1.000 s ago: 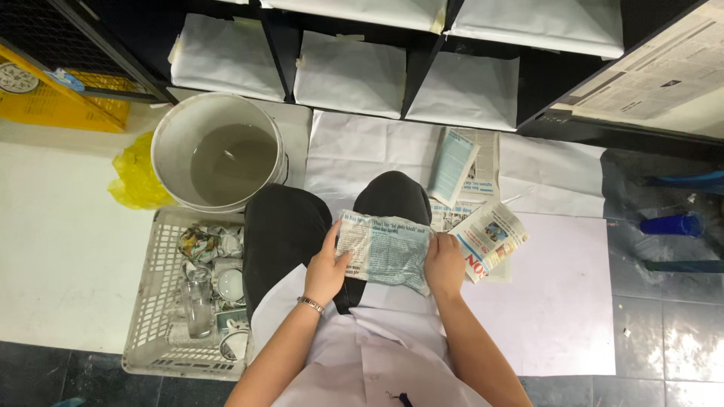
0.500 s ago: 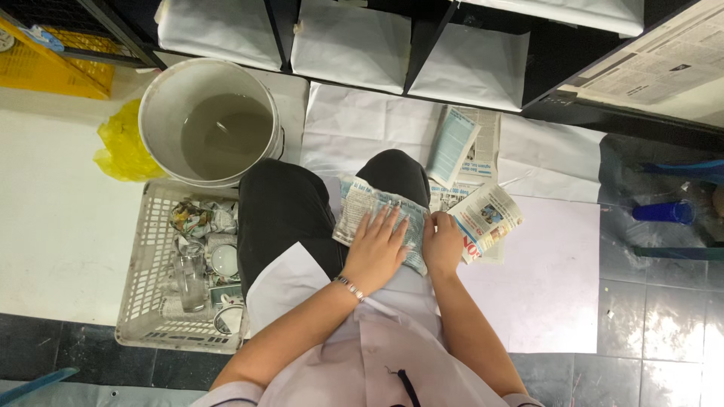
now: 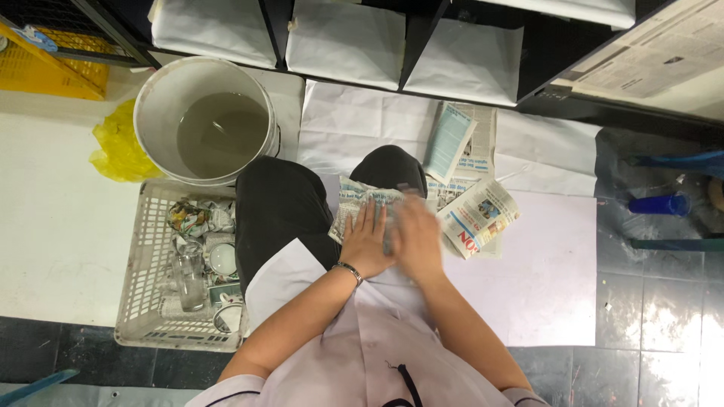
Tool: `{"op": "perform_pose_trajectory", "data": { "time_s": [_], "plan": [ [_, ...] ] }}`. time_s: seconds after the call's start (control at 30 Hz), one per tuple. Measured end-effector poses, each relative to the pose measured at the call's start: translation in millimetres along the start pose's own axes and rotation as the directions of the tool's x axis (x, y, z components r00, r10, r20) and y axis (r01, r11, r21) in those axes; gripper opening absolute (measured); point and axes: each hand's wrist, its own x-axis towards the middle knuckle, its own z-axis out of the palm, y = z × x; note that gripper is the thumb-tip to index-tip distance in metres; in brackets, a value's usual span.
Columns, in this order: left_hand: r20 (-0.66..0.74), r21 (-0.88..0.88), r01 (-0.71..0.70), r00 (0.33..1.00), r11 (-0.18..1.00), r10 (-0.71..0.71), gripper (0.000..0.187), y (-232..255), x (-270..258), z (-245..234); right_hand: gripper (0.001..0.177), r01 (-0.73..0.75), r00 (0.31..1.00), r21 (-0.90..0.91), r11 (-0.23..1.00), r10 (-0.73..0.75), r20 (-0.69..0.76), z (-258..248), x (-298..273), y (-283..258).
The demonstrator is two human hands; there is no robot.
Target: The person sits on the floor and wraps individual dishes, including cups and bowls, with newspaper. They fold the paper around each item and place the wrapped bundles into a nearby storage shelf.
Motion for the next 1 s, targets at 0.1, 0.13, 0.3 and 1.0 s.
{"op": "perform_pose_trajectory", "data": {
  "time_s": [0.1, 0.13, 0.3, 1.0],
  "plan": [
    [-0.068, 0.076, 0.016, 0.998, 0.997, -0.010, 0.088, -5.4, -1.0, 8.0, 0.051, -0.094, 0.964, 0.019, 0.995, 0.086, 0.251, 22.8, -2.2, -11.4],
    [-0.073, 0.085, 0.031, 0.997, 0.996, -0.025, 0.090, -6.1, 0.6, 6.8, 0.052, -0.124, 0.954, -0.001, 0.992, 0.120, 0.276, 25.4, -2.3, -10.2],
    [0.152, -0.010, 0.099, 0.984, 0.995, -0.097, 0.128, -20.4, -4.6, -18.0, 0.050, -0.160, 0.942, -0.050, 0.986, 0.167, 0.291, 26.5, -7.4, 2.0],
    [-0.189, 0.013, -0.378, 0.908, 0.926, 0.373, 0.105, 7.9, -46.5, -63.5, 0.054, -0.397, 0.615, 0.852, 0.341, 0.788, -0.028, 21.2, -44.2, 38.8]
  ]
}}
